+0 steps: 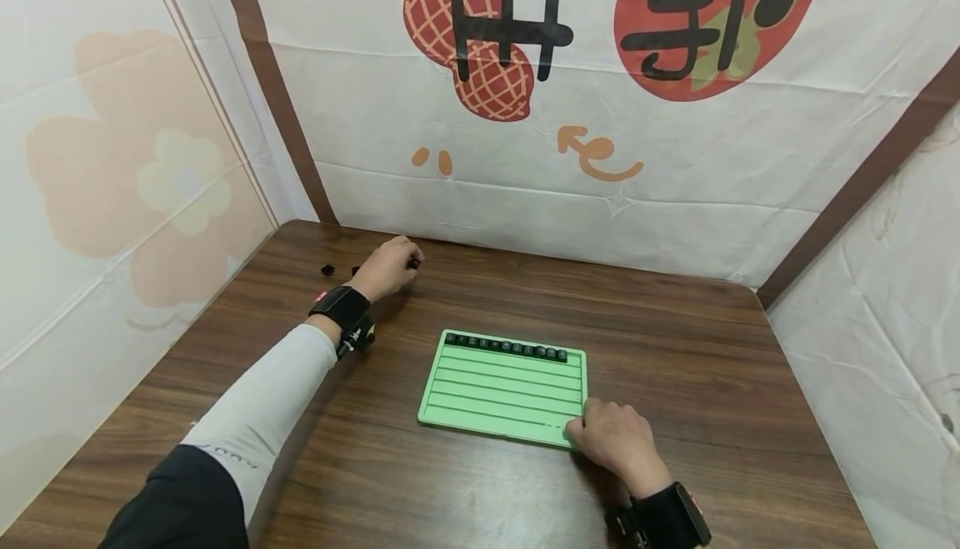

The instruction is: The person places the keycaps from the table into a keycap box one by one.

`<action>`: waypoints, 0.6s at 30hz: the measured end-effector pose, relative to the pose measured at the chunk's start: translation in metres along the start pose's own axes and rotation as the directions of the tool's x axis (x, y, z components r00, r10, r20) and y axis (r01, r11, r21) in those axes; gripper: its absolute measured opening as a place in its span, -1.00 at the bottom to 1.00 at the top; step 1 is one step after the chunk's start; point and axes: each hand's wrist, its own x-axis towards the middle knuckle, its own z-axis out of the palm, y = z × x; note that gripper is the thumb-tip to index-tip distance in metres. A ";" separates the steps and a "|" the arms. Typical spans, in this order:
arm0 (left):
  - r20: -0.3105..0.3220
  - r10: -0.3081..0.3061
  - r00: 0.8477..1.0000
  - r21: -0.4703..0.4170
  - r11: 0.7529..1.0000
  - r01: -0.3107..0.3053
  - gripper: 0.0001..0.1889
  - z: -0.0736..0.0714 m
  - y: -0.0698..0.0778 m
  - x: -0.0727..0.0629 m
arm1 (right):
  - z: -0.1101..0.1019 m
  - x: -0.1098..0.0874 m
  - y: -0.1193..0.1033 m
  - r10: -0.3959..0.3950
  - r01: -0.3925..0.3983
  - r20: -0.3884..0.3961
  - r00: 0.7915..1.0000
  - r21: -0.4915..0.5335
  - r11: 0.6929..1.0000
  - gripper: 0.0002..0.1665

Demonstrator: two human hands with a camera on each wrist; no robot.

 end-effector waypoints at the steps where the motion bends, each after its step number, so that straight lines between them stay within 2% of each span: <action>1: -0.001 0.018 1.000 -0.005 1.000 -0.018 -0.79 0.000 0.002 0.000 | 0.000 0.000 0.000 -0.001 0.001 0.001 1.000 -0.001 1.000 -0.73; 6: -0.004 0.078 0.997 -0.025 0.997 -0.078 -0.80 0.000 0.011 -0.002 | -0.001 0.000 0.000 -0.003 0.003 0.009 1.000 -0.005 1.000 -0.75; 15: 0.035 0.120 0.992 -0.070 0.991 -0.118 -0.81 -0.006 0.033 -0.013 | -0.002 -0.001 -0.001 0.001 -0.001 0.027 1.000 -0.004 1.000 -0.74; 18: 0.050 0.157 0.986 -0.087 0.984 -0.153 -0.77 -0.005 0.038 -0.013 | -0.002 0.000 -0.002 0.003 -0.003 0.027 1.000 -0.009 1.000 -0.75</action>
